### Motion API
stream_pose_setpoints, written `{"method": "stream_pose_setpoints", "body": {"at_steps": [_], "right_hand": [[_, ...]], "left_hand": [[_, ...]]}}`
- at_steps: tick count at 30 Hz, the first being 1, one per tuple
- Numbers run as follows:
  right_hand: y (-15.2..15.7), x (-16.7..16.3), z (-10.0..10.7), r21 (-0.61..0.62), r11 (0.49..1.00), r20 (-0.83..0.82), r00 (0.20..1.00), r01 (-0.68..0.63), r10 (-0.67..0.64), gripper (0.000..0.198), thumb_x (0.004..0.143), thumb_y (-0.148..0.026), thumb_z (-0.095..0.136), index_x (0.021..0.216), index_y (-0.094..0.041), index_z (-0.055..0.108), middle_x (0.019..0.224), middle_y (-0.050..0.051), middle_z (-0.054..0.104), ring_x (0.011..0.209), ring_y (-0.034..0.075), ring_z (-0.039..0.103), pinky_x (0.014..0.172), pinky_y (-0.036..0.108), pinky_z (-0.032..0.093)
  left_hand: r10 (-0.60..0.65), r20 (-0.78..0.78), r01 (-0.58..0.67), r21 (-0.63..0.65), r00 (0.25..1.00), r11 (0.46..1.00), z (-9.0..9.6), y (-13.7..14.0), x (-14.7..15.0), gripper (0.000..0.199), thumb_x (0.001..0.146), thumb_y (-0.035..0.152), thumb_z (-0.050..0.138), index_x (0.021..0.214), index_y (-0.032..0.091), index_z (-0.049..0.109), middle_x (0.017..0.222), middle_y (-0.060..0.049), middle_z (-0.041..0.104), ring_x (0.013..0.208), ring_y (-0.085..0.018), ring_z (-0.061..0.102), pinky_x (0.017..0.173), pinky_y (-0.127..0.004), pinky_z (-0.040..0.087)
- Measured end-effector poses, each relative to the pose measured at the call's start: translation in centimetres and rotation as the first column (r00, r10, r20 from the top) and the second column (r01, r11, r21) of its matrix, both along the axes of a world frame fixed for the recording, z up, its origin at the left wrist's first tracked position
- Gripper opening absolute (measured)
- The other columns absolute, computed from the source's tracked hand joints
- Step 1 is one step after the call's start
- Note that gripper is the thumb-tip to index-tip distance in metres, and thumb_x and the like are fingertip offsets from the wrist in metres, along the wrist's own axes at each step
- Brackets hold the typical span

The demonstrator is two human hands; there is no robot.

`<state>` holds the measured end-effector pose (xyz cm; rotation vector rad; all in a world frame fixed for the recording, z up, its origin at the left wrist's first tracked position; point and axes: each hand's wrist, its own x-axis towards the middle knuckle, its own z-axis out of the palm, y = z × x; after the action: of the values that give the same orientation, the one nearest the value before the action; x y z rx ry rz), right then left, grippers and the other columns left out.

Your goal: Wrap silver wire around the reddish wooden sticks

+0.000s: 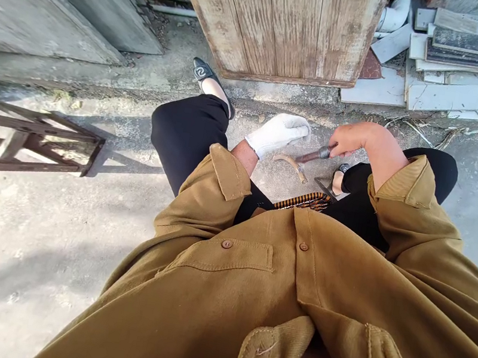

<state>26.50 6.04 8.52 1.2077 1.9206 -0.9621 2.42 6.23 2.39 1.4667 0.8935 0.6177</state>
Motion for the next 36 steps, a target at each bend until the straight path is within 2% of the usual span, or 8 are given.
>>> {"method": "stream_pose_setpoints", "body": {"at_steps": [3,7,11,21,24,29,33,36], "right_hand": [[-0.6,0.5,1.8,-0.144,0.989,-0.334,0.939,0.029,-0.076,0.023,0.106,-0.027,0.079,0.085,-0.018,0.077,0.070,-0.001,0.069,0.066,0.013,0.064,0.066,0.025,0.049],[-1.1,1.8,3.9,-0.168,0.917,-0.708,0.603,0.361,-0.367,0.025,0.105,-0.022,0.078,0.083,-0.018,0.069,0.073,0.000,0.068,0.064,0.011,0.057,0.062,0.022,0.047],[-1.4,1.9,5.2,-0.180,0.732,-0.770,0.368,0.657,-0.520,0.030,0.109,-0.006,0.068,0.081,-0.018,0.065,0.074,0.002,0.065,0.063,0.010,0.052,0.058,0.020,0.044],[-0.7,-0.5,6.0,-0.141,0.326,-0.785,0.095,0.935,-0.612,0.042,0.118,-0.005,0.057,0.078,-0.019,0.057,0.073,-0.001,0.061,0.059,0.008,0.048,0.055,0.022,0.038],[-0.3,-0.4,4.7,0.100,0.402,-0.736,0.340,0.910,-0.586,0.032,0.113,-0.011,0.067,0.082,-0.019,0.061,0.074,0.002,0.063,0.065,0.013,0.058,0.064,0.025,0.047],[-0.5,-0.7,2.8,0.500,0.697,-0.303,0.858,0.514,-0.416,0.024,0.108,-0.021,0.077,0.086,-0.019,0.068,0.080,0.009,0.069,0.090,0.028,0.074,0.084,0.038,0.059],[-1.7,-0.9,2.3,0.183,0.965,-0.030,0.982,0.189,-0.187,0.031,0.105,-0.014,0.083,0.077,-0.017,0.070,0.062,0.002,0.063,0.067,0.018,0.063,0.072,0.031,0.052],[-2.5,-0.2,3.3,-0.132,0.990,-0.171,0.982,0.058,-0.081,0.031,0.107,-0.008,0.077,0.078,-0.014,0.073,0.059,-0.001,0.061,0.059,0.011,0.053,0.064,0.025,0.044]], "left_hand": [[0.022,-0.026,-0.022,-0.013,0.999,1.000,-0.4,0.3,0.1,0.020,0.098,0.014,0.077,0.078,0.017,0.075,0.064,0.000,0.065,0.064,-0.015,0.063,0.068,-0.027,0.052],[0.006,0.037,-0.005,-0.032,0.999,0.999,-0.5,-0.1,0.4,0.023,0.105,0.020,0.076,0.082,0.017,0.073,0.071,-0.002,0.070,0.062,-0.013,0.062,0.064,-0.024,0.052],[-0.155,0.039,0.158,-0.082,0.987,0.984,0.3,-0.7,0.2,0.019,0.104,0.017,0.073,0.085,0.015,0.075,0.070,-0.001,0.067,0.058,-0.011,0.058,0.059,-0.021,0.048],[-0.196,-0.072,0.204,0.140,0.978,0.969,1.8,-2.2,-3.0,0.020,0.098,0.035,0.075,0.090,0.018,0.081,0.065,0.000,0.064,0.055,-0.014,0.054,0.055,-0.025,0.043],[-0.243,0.030,0.235,0.168,0.970,0.957,2.4,-3.1,-3.4,0.040,0.101,0.056,0.076,0.094,0.017,0.081,0.073,-0.002,0.069,0.058,-0.013,0.054,0.057,-0.025,0.043],[-0.182,0.136,0.173,0.079,0.974,0.982,3.2,-3.4,-3.2,0.068,0.092,0.086,0.080,0.085,0.018,0.076,0.068,-0.003,0.064,0.055,-0.012,0.049,0.052,-0.025,0.037],[-0.123,0.138,0.118,0.041,0.983,0.992,2.7,-3.1,-2.8,0.067,0.086,0.085,0.087,0.081,0.019,0.075,0.069,-0.003,0.066,0.057,-0.012,0.053,0.054,-0.024,0.042],[-0.074,0.146,0.067,0.054,0.986,0.996,1.8,-2.6,-2.8,0.060,0.087,0.077,0.087,0.079,0.019,0.076,0.075,-0.006,0.073,0.062,-0.014,0.060,0.061,-0.026,0.051]]}}
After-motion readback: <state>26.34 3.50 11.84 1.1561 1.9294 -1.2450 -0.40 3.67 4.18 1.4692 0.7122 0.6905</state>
